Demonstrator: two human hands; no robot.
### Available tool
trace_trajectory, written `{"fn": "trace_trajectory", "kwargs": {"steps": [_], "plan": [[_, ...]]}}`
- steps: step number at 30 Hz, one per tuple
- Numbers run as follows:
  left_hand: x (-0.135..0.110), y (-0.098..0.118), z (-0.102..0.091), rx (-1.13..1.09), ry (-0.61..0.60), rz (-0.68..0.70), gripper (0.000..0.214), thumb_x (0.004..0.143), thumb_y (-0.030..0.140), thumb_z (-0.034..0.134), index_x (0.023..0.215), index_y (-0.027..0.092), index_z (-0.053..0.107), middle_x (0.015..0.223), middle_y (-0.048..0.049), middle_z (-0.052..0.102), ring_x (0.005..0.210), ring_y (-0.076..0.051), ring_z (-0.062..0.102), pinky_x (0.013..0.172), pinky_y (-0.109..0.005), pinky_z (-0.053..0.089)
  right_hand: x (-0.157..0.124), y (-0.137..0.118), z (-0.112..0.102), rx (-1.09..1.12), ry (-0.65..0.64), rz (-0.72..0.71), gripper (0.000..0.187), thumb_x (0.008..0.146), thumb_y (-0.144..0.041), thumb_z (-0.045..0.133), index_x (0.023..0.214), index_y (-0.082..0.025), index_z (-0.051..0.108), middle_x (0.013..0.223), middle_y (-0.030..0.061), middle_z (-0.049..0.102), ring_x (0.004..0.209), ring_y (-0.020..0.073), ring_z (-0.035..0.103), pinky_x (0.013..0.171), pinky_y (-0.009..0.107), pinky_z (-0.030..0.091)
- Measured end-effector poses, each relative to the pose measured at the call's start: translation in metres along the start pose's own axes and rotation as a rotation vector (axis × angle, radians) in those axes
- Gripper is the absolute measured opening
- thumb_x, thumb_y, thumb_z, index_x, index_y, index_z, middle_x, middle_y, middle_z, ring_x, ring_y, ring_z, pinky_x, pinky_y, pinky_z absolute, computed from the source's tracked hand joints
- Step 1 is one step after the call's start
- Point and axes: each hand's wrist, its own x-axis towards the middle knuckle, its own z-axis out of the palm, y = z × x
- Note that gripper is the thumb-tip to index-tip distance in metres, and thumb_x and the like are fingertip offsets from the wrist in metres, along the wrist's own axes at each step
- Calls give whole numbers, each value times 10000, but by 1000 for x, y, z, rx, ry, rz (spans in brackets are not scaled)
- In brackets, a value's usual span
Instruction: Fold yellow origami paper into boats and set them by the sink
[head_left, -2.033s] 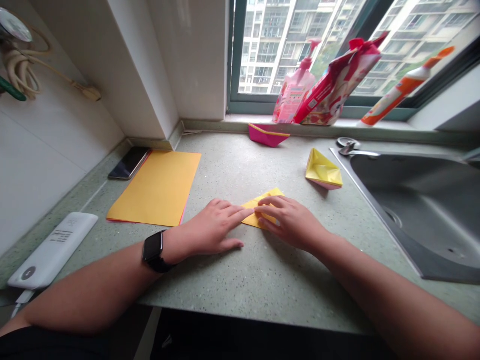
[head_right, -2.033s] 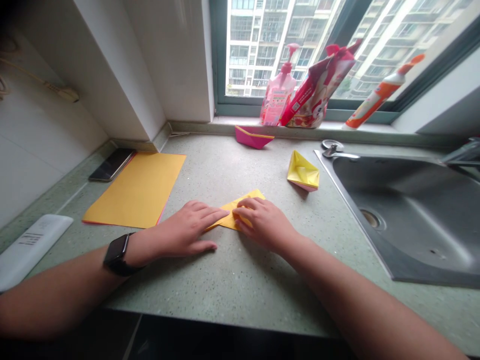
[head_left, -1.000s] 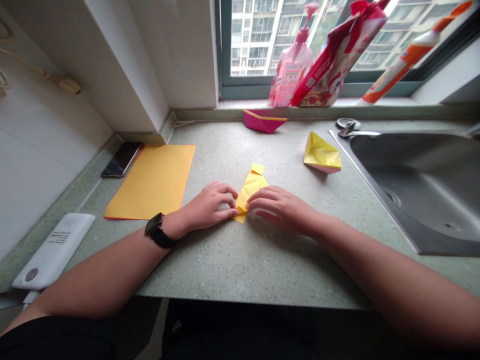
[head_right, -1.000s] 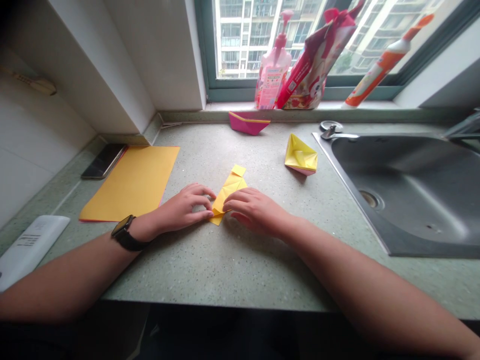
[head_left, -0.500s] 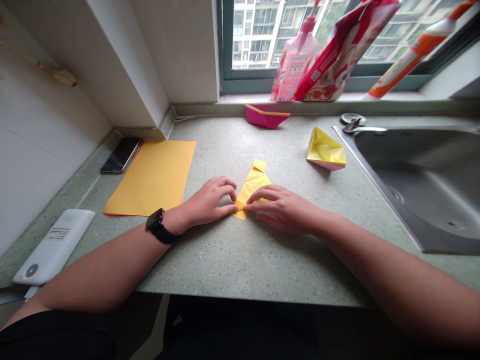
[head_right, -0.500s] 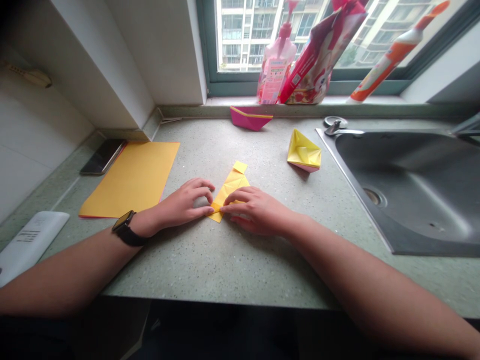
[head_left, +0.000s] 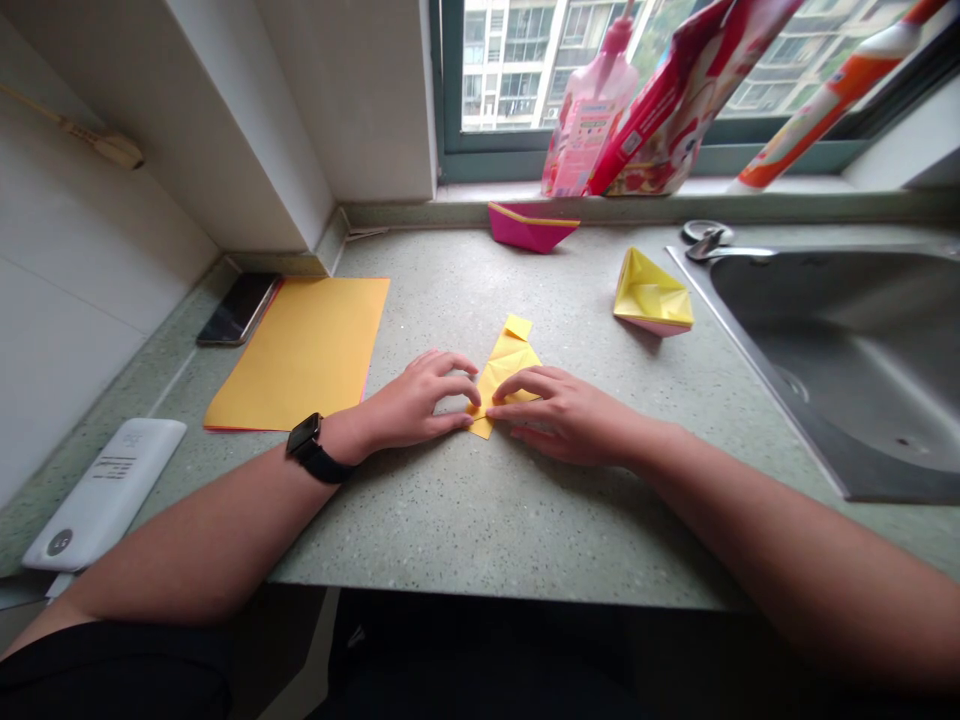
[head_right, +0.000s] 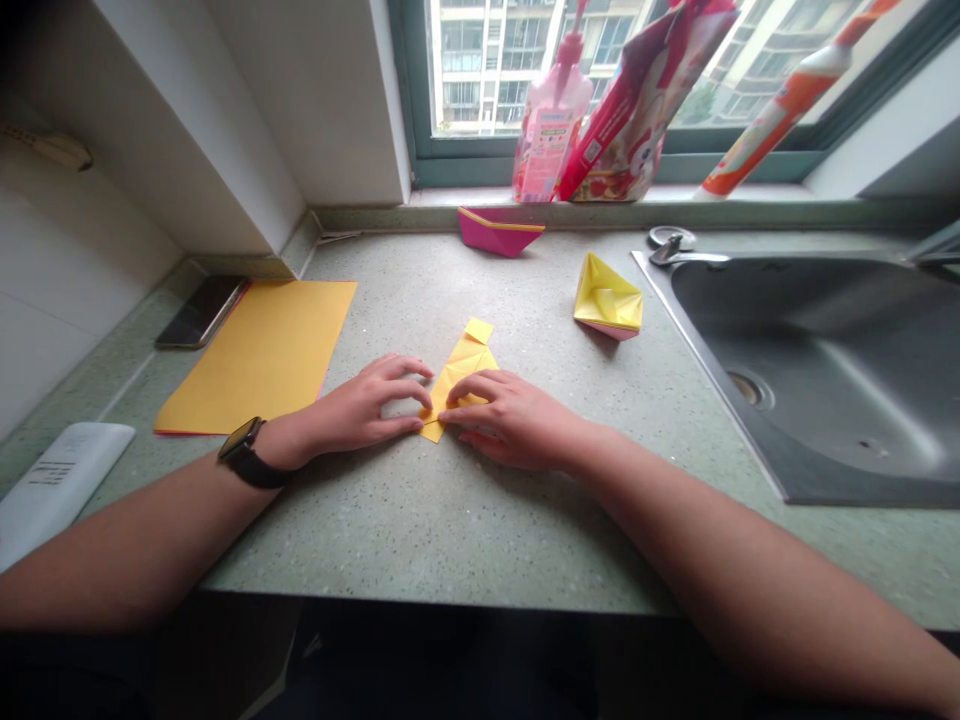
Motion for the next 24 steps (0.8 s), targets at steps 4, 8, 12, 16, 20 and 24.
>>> {"fn": "trace_trajectory", "kwargs": {"steps": [4, 8, 12, 16, 20, 24], "plan": [[-2, -3, -3, 6, 0, 57, 114, 1023, 287, 754, 1130, 260, 781, 1488, -111, 638, 1454, -316, 555, 1271, -574, 415, -1, -1, 1, 23, -12, 33, 315, 1046, -269, 682, 1335, -334, 792, 1304, 95, 748, 1146, 270, 705, 1035, 486, 597], [-4, -4, -14, -1, -46, 175, 315, 953, 350, 860, 1258, 311, 792, 1571, -96, 635, 1478, -333, 553, 1304, -586, 366, -1, -3, 0, 63, -4, 63, 303, 1043, -267, 694, 1309, -362, 802, 1291, 79, 754, 1157, 265, 710, 1049, 486, 598], [-4, 0, -23, 20, -126, 207, 409, 917, 351, 906, 1308, 369, 787, 1444, -31, 751, 1383, -299, 649, 1337, -603, 277, 1, -3, -2, 84, 10, 40, 325, 1041, -264, 698, 1333, -372, 790, 1291, 68, 755, 1162, 252, 714, 1053, 469, 599], [-5, 3, -27, 37, -168, 200, 285, 944, 356, 880, 1220, 379, 818, 1348, 6, 801, 1300, -268, 701, 1324, -572, 285, 1, -2, -2, 67, -8, 40, 323, 1036, -255, 700, 1329, -353, 794, 1297, 72, 756, 1156, 252, 712, 1054, 468, 597], [-6, 7, -28, 106, -178, 210, 183, 962, 353, 853, 1144, 360, 840, 1372, -3, 793, 1298, -283, 692, 1294, -561, 319, 1, -1, -1, 58, -10, 37, 310, 1041, -250, 689, 1319, -338, 796, 1298, 75, 753, 1167, 255, 708, 1053, 465, 596], [-7, 15, -28, 189, -183, 209, 118, 997, 355, 804, 1104, 321, 841, 1360, -23, 796, 1262, -300, 696, 1245, -564, 364, 0, -3, 0, 19, -22, 50, 303, 1051, -270, 676, 1321, -347, 789, 1314, 75, 744, 1179, 256, 701, 1056, 467, 594]]}}
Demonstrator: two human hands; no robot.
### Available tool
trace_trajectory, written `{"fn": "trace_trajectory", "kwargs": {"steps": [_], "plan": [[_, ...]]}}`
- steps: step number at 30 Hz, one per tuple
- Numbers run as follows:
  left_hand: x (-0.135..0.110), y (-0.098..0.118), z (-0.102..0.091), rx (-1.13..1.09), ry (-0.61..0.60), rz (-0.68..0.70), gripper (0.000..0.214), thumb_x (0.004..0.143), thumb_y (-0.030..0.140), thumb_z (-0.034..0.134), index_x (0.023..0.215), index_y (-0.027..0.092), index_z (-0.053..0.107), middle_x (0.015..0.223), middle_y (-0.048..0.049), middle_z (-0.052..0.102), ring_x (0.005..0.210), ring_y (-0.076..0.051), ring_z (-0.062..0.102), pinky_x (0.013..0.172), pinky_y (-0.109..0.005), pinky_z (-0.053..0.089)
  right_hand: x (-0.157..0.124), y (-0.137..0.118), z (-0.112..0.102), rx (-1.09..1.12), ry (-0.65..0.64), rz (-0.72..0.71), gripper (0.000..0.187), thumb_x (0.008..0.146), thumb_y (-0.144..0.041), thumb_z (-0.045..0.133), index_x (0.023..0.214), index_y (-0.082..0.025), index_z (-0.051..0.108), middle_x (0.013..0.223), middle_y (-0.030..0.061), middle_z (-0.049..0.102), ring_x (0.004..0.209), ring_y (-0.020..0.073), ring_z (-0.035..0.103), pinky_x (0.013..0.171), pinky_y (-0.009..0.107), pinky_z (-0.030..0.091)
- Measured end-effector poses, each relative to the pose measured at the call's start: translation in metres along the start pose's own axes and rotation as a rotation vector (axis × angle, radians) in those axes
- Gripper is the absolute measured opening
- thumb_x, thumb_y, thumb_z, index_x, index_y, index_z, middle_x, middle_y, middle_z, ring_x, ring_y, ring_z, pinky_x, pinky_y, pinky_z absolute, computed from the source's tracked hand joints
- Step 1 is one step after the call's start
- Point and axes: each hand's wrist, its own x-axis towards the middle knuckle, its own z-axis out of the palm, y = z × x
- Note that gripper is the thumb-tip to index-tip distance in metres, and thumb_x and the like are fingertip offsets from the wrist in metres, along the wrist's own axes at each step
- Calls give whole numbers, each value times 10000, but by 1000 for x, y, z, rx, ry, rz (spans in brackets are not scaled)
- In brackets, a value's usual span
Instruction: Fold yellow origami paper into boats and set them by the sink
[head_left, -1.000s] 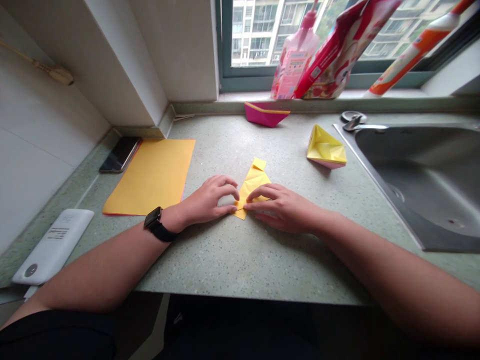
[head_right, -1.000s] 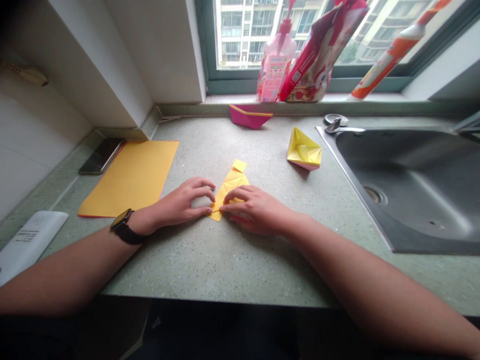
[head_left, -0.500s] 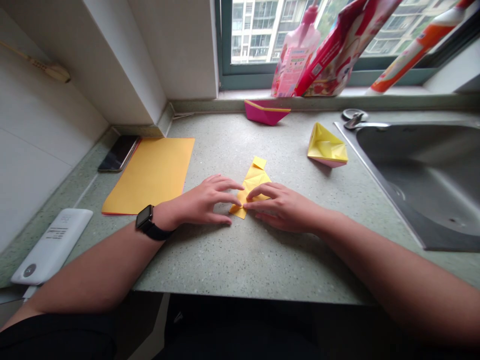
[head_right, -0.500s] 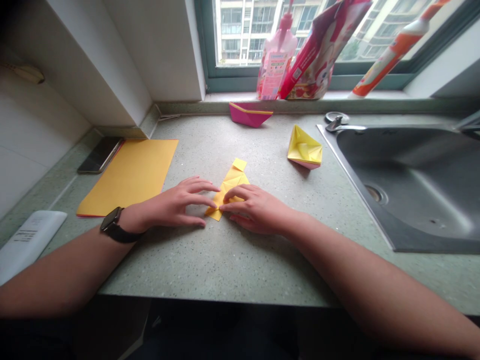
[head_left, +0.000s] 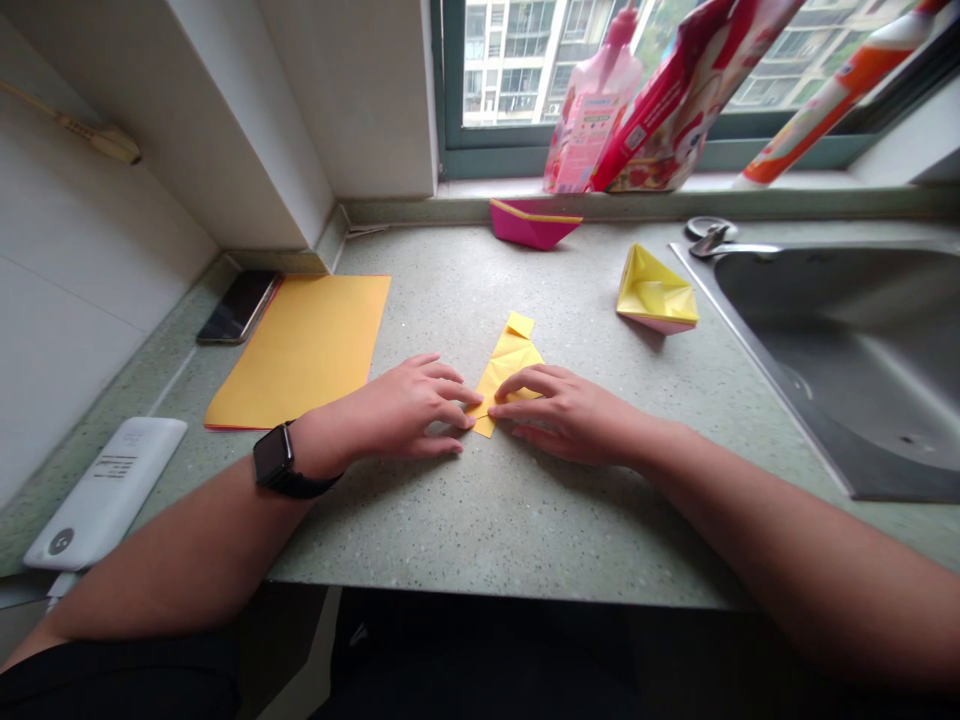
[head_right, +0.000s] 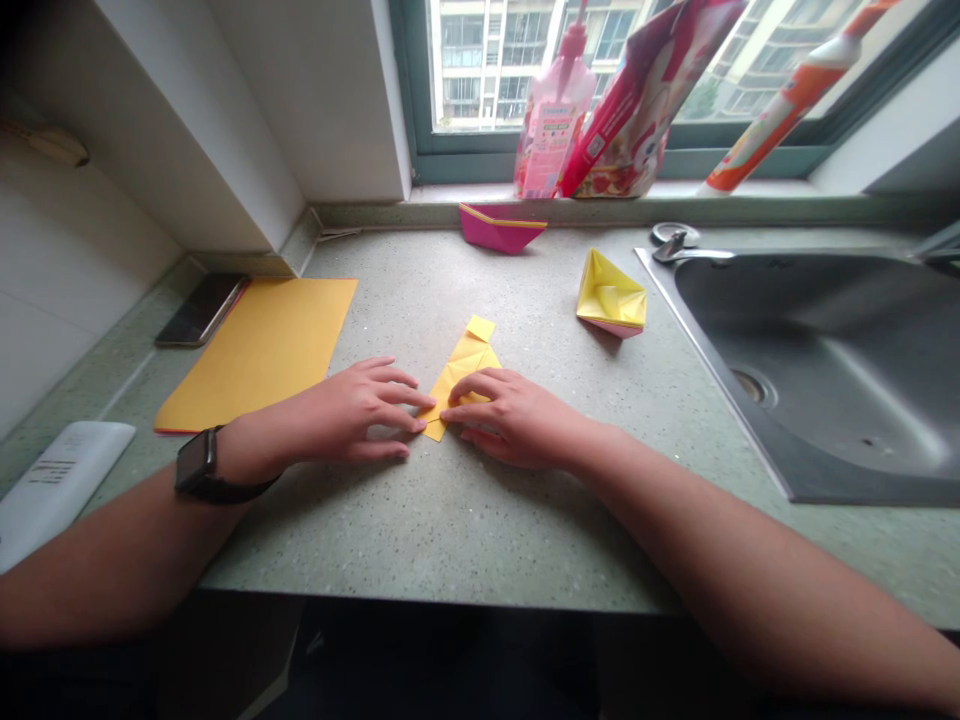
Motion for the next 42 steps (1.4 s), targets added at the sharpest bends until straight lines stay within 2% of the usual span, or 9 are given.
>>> {"fn": "trace_trajectory", "kwargs": {"steps": [7, 12, 19, 23, 25, 27, 31, 37, 42], "plan": [[1, 6, 3, 28, -12, -32, 121, 1004, 362, 804, 1103, 300, 835, 1387, -37, 781, 1272, -293, 702, 1245, -549, 363, 2, -13, 2, -101, 8, -41, 357, 1041, -342, 717, 1394, -359, 767, 1310, 104, 724, 1161, 284, 674, 1033, 492, 598], [0, 5, 4, 56, -13, -24, 120, 1017, 361, 791, 1101, 288, 833, 1379, -43, 781, 1257, -277, 702, 1208, -511, 395, 4, -14, 3, -95, 49, -16, 292, 1058, -282, 688, 1318, -345, 806, 1250, 101, 749, 1093, 262, 695, 970, 453, 617], [2, 8, 2, 56, -8, -15, 120, 1046, 329, 752, 1121, 264, 818, 1359, -57, 782, 1220, -268, 694, 1187, -499, 392, 3, -8, -3, -57, 107, 54, 189, 1023, -246, 695, 1099, -313, 854, 1158, 66, 776, 1039, 241, 725, 931, 418, 631], [2, 9, 3, 25, -5, -32, 115, 1041, 329, 748, 1113, 245, 779, 1317, -52, 789, 1229, -272, 681, 1193, -489, 384, 2, -5, -1, -2, 142, 67, 230, 1021, -205, 648, 1163, -252, 823, 1159, 82, 791, 1011, 240, 746, 895, 406, 634], [2, 9, 4, 21, -11, -53, 180, 1032, 338, 759, 1185, 244, 754, 1318, -61, 784, 1263, -284, 669, 1239, -524, 342, 2, -3, 1, 22, 193, 80, 301, 1019, -185, 631, 1273, -220, 788, 1189, 105, 792, 1033, 246, 754, 881, 398, 633], [2, 8, 6, 35, -9, -63, 310, 1031, 345, 762, 1323, 254, 713, 1352, -75, 770, 1287, -293, 658, 1274, -558, 299, 2, -2, 2, 17, 208, 78, 321, 1031, -198, 632, 1310, -241, 787, 1196, 106, 791, 1030, 246, 755, 869, 397, 629], [3, 9, 11, 113, -7, -26, 437, 1054, 407, 734, 1468, 286, 658, 1354, -85, 752, 1252, -295, 660, 1285, -574, 286, 1, -1, 3, -42, 155, 41, 243, 1048, -267, 675, 1195, -340, 855, 1176, 81, 793, 1020, 255, 737, 903, 440, 614], [4, 13, 12, 181, -5, -28, 324, 1052, 437, 747, 1340, 288, 738, 1255, -64, 754, 1219, -283, 674, 1308, -623, 255, 1, 1, 2, -80, 133, 14, 222, 1033, -267, 715, 1168, -349, 871, 1164, 67, 804, 1027, 253, 728, 916, 441, 610], [1, 16, 7, 198, -3, -42, 154, 1074, 410, 722, 1110, 292, 815, 1203, -32, 764, 1225, -267, 681, 1328, -650, 211, 2, 3, 2, -92, 131, 4, 224, 1036, -262, 707, 1167, -342, 869, 1165, 59, 810, 1020, 249, 732, 903, 437, 614]]}}
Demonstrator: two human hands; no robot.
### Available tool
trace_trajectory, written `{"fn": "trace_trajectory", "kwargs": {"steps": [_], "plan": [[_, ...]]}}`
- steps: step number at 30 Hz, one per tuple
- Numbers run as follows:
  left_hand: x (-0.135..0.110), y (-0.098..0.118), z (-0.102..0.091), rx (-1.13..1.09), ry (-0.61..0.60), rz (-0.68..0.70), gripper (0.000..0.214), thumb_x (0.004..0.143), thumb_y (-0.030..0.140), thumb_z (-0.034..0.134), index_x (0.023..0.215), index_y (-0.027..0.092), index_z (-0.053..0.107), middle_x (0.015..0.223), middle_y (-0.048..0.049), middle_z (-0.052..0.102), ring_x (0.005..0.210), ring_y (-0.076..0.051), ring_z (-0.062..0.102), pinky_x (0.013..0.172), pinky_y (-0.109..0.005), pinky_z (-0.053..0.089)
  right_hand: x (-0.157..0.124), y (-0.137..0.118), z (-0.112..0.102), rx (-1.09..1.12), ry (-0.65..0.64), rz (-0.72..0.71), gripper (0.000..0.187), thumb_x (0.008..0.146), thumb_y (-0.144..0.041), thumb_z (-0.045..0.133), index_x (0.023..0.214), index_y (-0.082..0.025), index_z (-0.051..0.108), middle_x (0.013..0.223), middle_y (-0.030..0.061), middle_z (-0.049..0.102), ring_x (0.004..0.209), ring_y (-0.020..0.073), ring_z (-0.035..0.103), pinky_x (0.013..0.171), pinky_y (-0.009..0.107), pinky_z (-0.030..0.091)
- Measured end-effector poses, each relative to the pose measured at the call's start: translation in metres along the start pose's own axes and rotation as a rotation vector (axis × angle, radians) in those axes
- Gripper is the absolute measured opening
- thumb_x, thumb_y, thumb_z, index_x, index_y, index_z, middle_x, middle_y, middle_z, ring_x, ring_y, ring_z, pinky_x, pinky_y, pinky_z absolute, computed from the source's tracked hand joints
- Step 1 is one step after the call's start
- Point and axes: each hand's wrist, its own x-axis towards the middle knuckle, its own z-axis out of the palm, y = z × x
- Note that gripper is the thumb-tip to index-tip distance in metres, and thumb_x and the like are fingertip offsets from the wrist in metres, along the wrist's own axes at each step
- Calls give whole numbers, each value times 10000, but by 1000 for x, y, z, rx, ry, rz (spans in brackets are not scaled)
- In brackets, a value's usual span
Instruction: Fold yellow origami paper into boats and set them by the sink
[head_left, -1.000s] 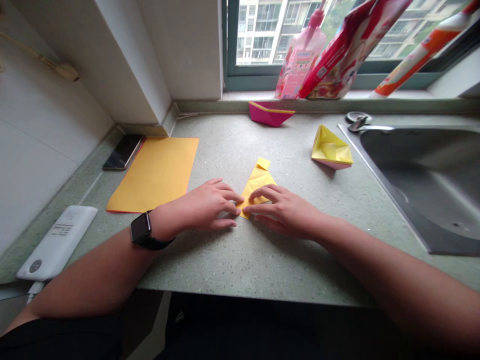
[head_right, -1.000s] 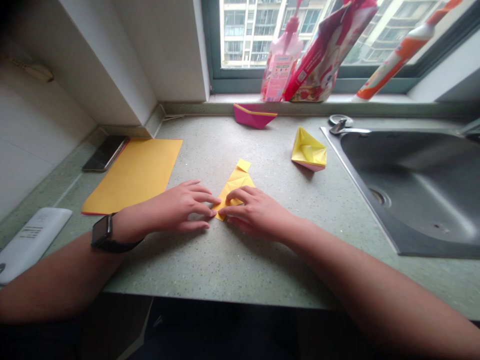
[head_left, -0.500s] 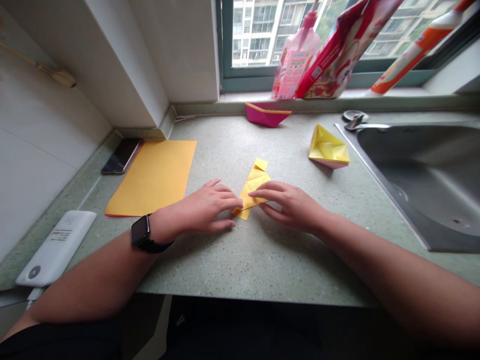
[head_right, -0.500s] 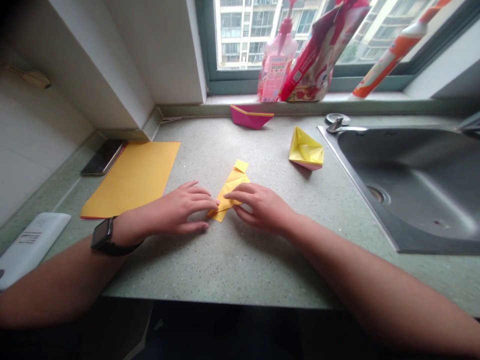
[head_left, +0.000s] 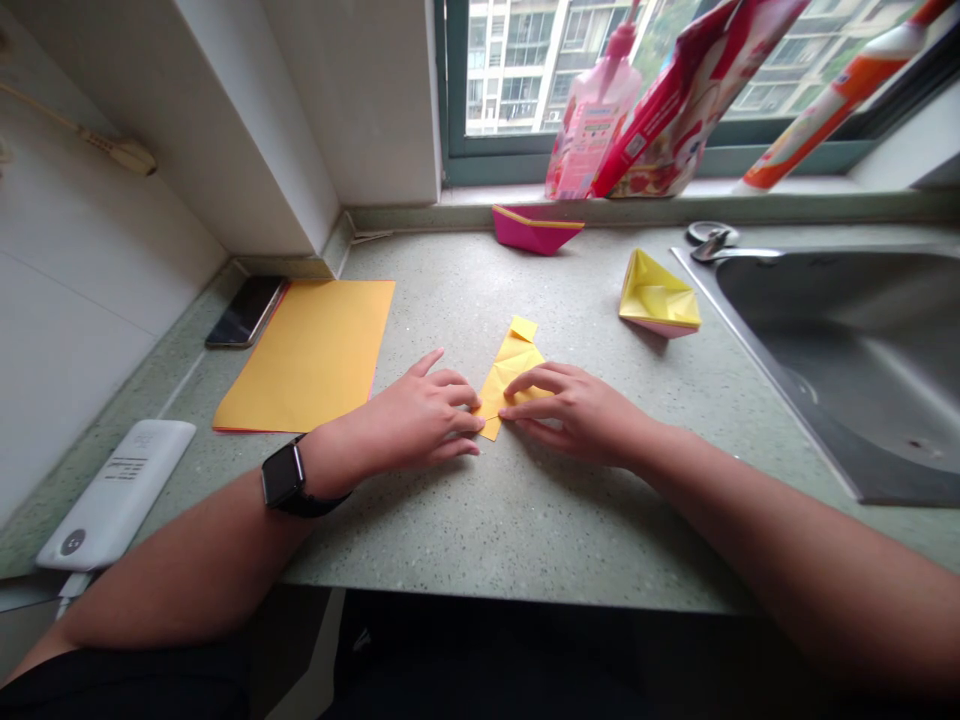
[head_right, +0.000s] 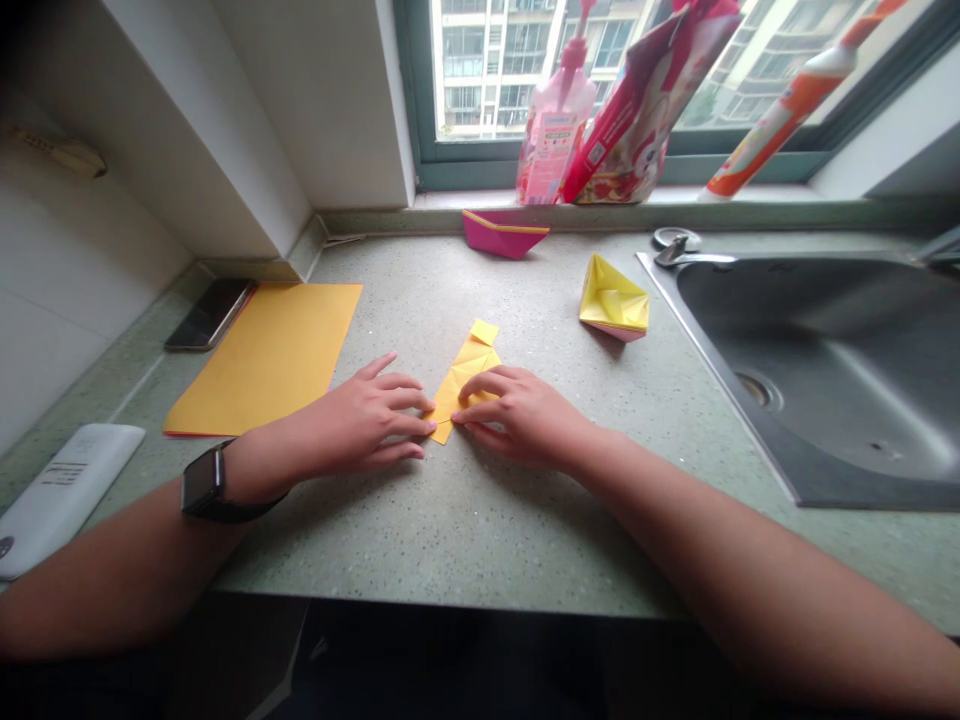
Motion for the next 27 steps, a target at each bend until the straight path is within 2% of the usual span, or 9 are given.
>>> {"fn": "trace_trajectory", "kwargs": {"steps": [11, 17, 23, 27], "plan": [[-8, -6, -6, -35, 11, -8, 157, 1058, 348, 742, 974, 311, 868, 1260, -11, 795, 1205, -250, 681, 1301, -562, 280, 0, 0, 0, 20, -21, 22, 211, 1027, -272, 727, 1162, -358, 864, 1195, 49, 806, 1052, 232, 731, 938, 420, 607], [-5, -4, -8, -16, 24, 18, 182, 1058, 366, 737, 961, 287, 869, 1300, -50, 776, 1130, -249, 687, 1183, -497, 411, -1, 1, -3, 50, -25, 14, 225, 1023, -253, 722, 1173, -341, 865, 1201, 60, 803, 1056, 235, 740, 940, 420, 621], [-4, -2, -7, -8, 50, 50, 203, 1059, 357, 726, 951, 257, 865, 1405, -79, 756, 1206, -307, 674, 1139, -523, 476, -1, -1, -4, 45, -38, 33, 226, 999, -242, 735, 1149, -344, 870, 1203, 52, 805, 1062, 234, 744, 963, 424, 631], [-2, -2, -6, -22, 67, 56, 216, 1076, 318, 686, 971, 241, 858, 1394, -69, 770, 1287, -323, 654, 1116, -493, 514, 1, -1, -4, 42, -28, 20, 207, 1015, -249, 712, 1131, -309, 872, 1177, 61, 811, 1035, 232, 751, 952, 424, 635]]}}
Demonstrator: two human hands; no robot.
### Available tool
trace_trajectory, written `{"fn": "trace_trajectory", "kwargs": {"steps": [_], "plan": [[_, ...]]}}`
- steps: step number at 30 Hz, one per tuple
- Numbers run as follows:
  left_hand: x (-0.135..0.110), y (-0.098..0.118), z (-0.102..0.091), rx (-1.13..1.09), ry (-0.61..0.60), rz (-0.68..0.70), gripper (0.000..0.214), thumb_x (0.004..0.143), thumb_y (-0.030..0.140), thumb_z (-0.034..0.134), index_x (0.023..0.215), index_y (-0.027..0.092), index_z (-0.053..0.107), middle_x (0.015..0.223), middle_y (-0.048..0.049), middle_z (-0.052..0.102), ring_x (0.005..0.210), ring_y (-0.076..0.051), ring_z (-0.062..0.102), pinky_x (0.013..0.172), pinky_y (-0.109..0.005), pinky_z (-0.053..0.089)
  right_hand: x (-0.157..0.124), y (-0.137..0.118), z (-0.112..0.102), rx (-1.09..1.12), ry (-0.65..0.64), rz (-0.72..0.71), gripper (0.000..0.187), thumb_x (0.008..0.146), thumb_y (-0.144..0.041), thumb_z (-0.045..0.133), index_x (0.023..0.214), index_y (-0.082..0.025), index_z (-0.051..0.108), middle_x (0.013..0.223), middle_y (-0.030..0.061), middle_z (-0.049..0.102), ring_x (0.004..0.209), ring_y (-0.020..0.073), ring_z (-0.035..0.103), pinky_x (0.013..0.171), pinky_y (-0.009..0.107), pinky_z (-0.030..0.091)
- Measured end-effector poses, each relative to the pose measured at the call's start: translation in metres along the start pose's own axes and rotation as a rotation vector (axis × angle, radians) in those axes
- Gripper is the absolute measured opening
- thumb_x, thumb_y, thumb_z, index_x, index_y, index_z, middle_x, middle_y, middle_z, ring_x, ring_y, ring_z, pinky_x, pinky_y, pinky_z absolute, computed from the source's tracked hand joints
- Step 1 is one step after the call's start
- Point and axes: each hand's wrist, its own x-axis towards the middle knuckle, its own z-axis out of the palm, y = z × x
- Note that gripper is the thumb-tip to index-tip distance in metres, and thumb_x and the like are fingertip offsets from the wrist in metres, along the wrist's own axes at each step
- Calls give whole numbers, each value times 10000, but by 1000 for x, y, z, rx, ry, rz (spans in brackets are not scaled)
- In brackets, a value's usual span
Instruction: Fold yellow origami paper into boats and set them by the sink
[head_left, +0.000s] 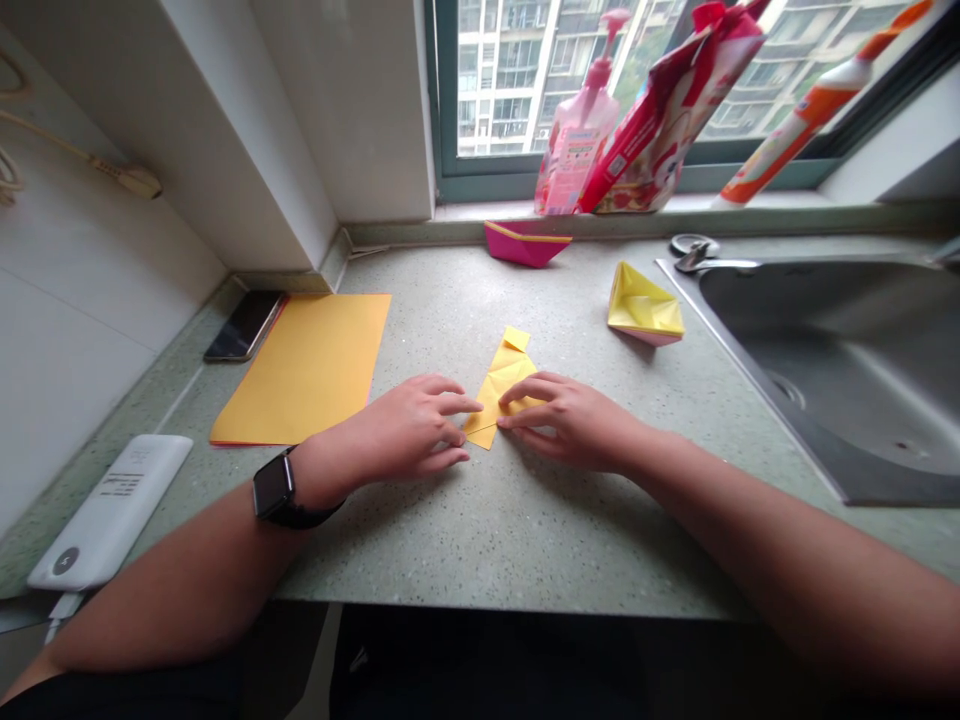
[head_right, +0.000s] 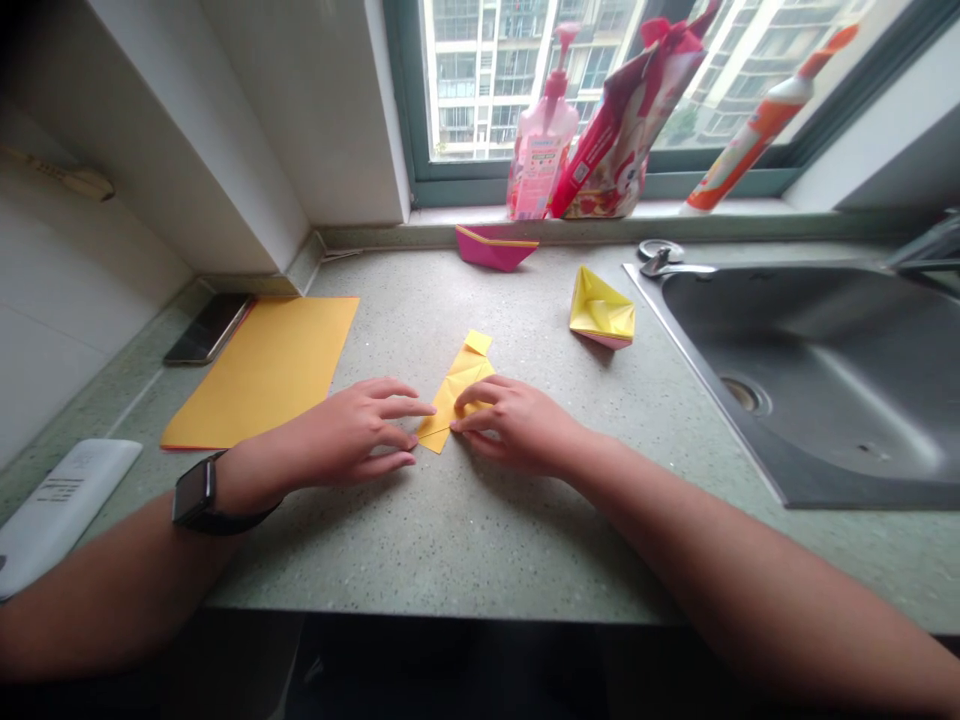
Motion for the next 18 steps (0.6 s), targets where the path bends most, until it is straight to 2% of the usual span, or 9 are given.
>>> {"fn": "trace_trajectory", "kwargs": {"steps": [4, 7, 13, 18], "plan": [[2, -1, -2, -70, -39, -7, 202, 1085, 295, 665, 1016, 234, 845, 1258, -65, 813, 1161, -269, 704, 1056, -440, 540, 2, -2, -1, -4, -17, -11, 203, 1028, -258, 699, 1118, -319, 870, 1175, 48, 814, 1037, 223, 750, 964, 423, 629], [2, -3, -1, -115, -29, -18, 189, 1082, 297, 664, 1015, 225, 824, 1241, -75, 811, 1108, -252, 717, 1027, -423, 541, 2, -4, 0, -14, -20, -4, 207, 1040, -257, 683, 1112, -313, 869, 1192, 56, 811, 1039, 222, 747, 970, 429, 624], [6, -11, 15, -137, 53, -19, 153, 1078, 310, 658, 1038, 197, 753, 1066, -81, 779, 993, -233, 699, 988, -403, 542, 0, 6, 0, 82, -37, -3, 243, 1021, -214, 697, 1197, -311, 832, 1232, 53, 807, 1115, 220, 749, 1003, 415, 614], [6, -16, 26, -100, 147, -20, 174, 1092, 350, 635, 1105, 208, 735, 1020, -63, 772, 951, -213, 704, 1064, -432, 535, -2, 15, 2, 68, 4, 13, 259, 983, -261, 762, 1239, -278, 794, 1276, 83, 788, 1143, 247, 744, 1015, 444, 612]]}}
